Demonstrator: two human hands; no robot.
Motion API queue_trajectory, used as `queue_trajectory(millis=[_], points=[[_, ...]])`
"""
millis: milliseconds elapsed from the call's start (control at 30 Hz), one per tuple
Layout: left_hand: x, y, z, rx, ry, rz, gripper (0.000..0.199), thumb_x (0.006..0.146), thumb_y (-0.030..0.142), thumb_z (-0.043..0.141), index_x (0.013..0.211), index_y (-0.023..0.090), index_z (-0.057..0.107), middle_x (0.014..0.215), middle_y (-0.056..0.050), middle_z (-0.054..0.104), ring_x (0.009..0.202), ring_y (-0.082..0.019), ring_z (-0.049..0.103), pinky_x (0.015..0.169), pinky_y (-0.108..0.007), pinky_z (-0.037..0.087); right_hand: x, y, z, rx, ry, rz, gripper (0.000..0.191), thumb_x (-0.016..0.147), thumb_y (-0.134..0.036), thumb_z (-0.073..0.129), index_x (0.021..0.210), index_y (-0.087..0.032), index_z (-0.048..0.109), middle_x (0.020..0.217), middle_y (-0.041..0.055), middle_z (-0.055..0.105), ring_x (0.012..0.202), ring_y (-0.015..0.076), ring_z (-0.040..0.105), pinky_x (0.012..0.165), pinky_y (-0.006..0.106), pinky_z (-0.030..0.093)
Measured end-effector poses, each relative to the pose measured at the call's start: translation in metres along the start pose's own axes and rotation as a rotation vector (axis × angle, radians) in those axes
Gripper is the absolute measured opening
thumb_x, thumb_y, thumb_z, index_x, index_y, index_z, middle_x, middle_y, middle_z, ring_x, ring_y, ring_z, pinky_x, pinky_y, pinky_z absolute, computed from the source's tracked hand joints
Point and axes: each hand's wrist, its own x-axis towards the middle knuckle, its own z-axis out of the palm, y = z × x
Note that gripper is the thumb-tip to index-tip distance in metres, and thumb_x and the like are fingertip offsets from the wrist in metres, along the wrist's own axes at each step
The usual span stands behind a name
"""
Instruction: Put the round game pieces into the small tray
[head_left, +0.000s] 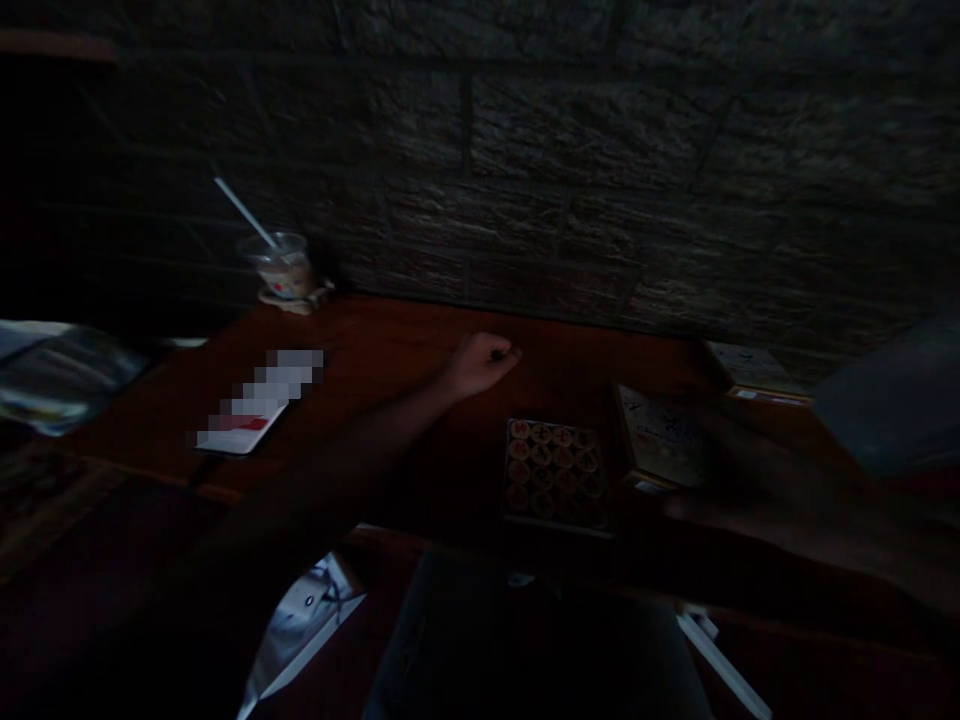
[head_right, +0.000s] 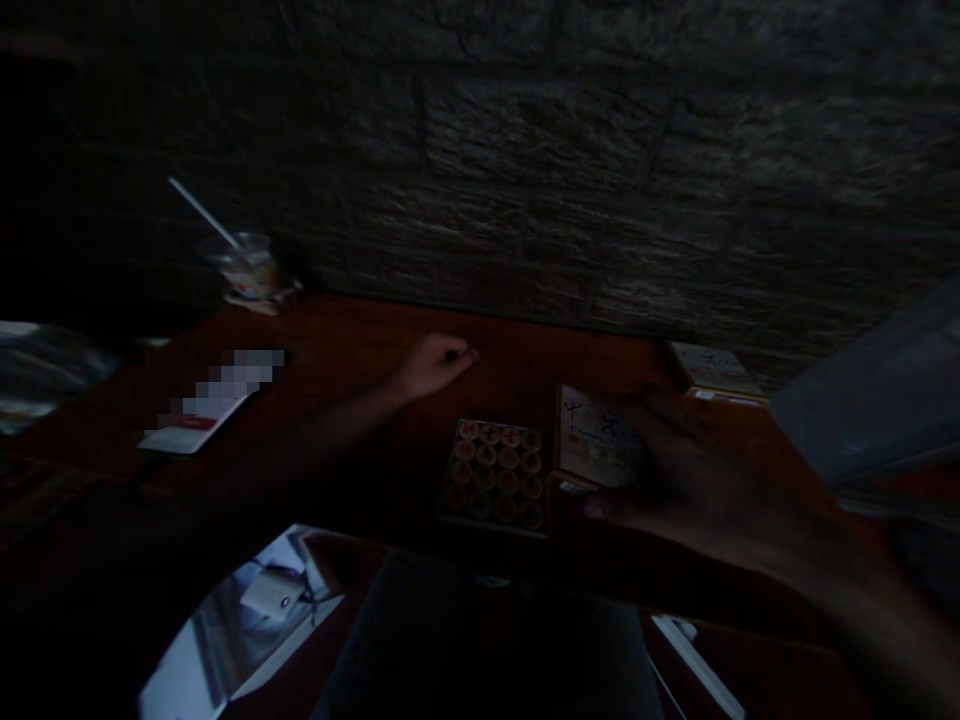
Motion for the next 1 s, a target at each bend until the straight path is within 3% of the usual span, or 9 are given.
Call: queue_trajectory(millis=[100, 200, 267, 333, 467, 600, 733, 1000], points=[[0.001, 0.007, -0.004, -0.075, 0.019, -0.063, 0.043, 0.102, 0.034, 0.056, 0.062, 0.019, 0.054, 0.062, 0.002, 0.055, 0.064, -0.014, 0.052, 0.068, -0.031, 0.038, 0.007, -0.011, 0.014, 0.046, 0.047, -0.027, 0.108, 0.072, -0.069, 0.084, 0.166, -0.053, 0.034, 0.159, 0.0061, 0.056, 0.138, 0.0575, 0.058, 0.104, 0.074, 0.060], [-0.005, 0.024, -0.015, -0.161, -0.009, -0.123, 0.036, 0.106, 0.034, 0.051, 0.078, 0.016, 0.064, 0.074, -0.003, 0.068, 0.066, -0.014, 0.060, 0.069, -0.030, 0.046, 0.017, -0.027, 0.025, 0.070, 0.061, -0.058, 0.104, 0.074, -0.072, 0.081, 0.165, -0.052, 0.037, 0.158, 0.0081, 0.056, 0.139, 0.0568, 0.058, 0.101, 0.073, 0.063], [-0.018, 0.038, -0.022, -0.211, -0.060, -0.137, 0.031, 0.106, 0.035, 0.053, 0.090, 0.015, 0.070, 0.085, -0.006, 0.074, 0.070, -0.015, 0.064, 0.069, -0.029, 0.050, 0.023, -0.039, 0.029, 0.080, 0.061, -0.082, 0.102, 0.074, -0.074, 0.082, 0.165, -0.050, 0.040, 0.158, 0.0097, 0.056, 0.137, 0.0561, 0.059, 0.100, 0.073, 0.063], [-0.039, 0.051, -0.029, -0.287, -0.102, -0.129, 0.026, 0.104, 0.037, 0.059, 0.103, 0.015, 0.073, 0.100, -0.009, 0.078, 0.088, -0.018, 0.071, 0.080, -0.031, 0.054, 0.027, -0.050, 0.031, 0.111, 0.047, -0.094, 0.103, 0.074, -0.075, 0.083, 0.165, -0.047, 0.042, 0.157, 0.0098, 0.056, 0.136, 0.0539, 0.061, 0.102, 0.074, 0.061], [-0.094, 0.063, -0.038, -0.291, -0.091, -0.164, 0.041, 0.100, 0.048, 0.068, 0.130, 0.021, 0.072, 0.135, -0.011, 0.076, 0.128, -0.029, 0.068, 0.111, -0.044, 0.052, 0.031, -0.066, 0.031, 0.162, -0.015, -0.080, 0.101, 0.077, -0.075, 0.082, 0.165, -0.043, 0.043, 0.161, 0.0079, 0.054, 0.142, 0.0473, 0.058, 0.110, 0.071, 0.057], [-0.133, 0.060, -0.039, -0.267, -0.074, -0.258, 0.060, 0.097, 0.062, 0.069, 0.147, 0.028, 0.064, 0.154, -0.010, 0.067, 0.146, -0.035, 0.058, 0.127, -0.057, 0.039, 0.032, -0.075, 0.034, 0.166, -0.049, -0.119, 0.104, 0.078, -0.075, 0.083, 0.167, -0.045, 0.038, 0.167, 0.0073, 0.048, 0.147, 0.0459, 0.053, 0.113, 0.072, 0.054], [-0.147, 0.058, -0.029, -0.201, -0.105, -0.259, 0.065, 0.099, 0.065, 0.065, 0.154, 0.030, 0.058, 0.159, -0.009, 0.062, 0.150, -0.035, 0.055, 0.128, -0.058, 0.039, 0.032, -0.080, 0.044, 0.110, -0.020, -0.172, 0.107, 0.079, -0.070, 0.085, 0.169, -0.047, 0.032, 0.169, 0.0079, 0.045, 0.149, 0.0468, 0.050, 0.114, 0.074, 0.052], [-0.153, 0.065, -0.009, -0.200, -0.138, -0.182, 0.065, 0.103, 0.061, 0.061, 0.161, 0.033, 0.050, 0.159, -0.010, 0.062, 0.146, -0.035, 0.059, 0.125, -0.060, 0.045, 0.031, -0.092, 0.056, 0.048, -0.014, -0.197, 0.112, 0.079, -0.067, 0.086, 0.171, -0.046, 0.025, 0.170, 0.0092, 0.042, 0.151, 0.0465, 0.046, 0.113, 0.072, 0.053]])
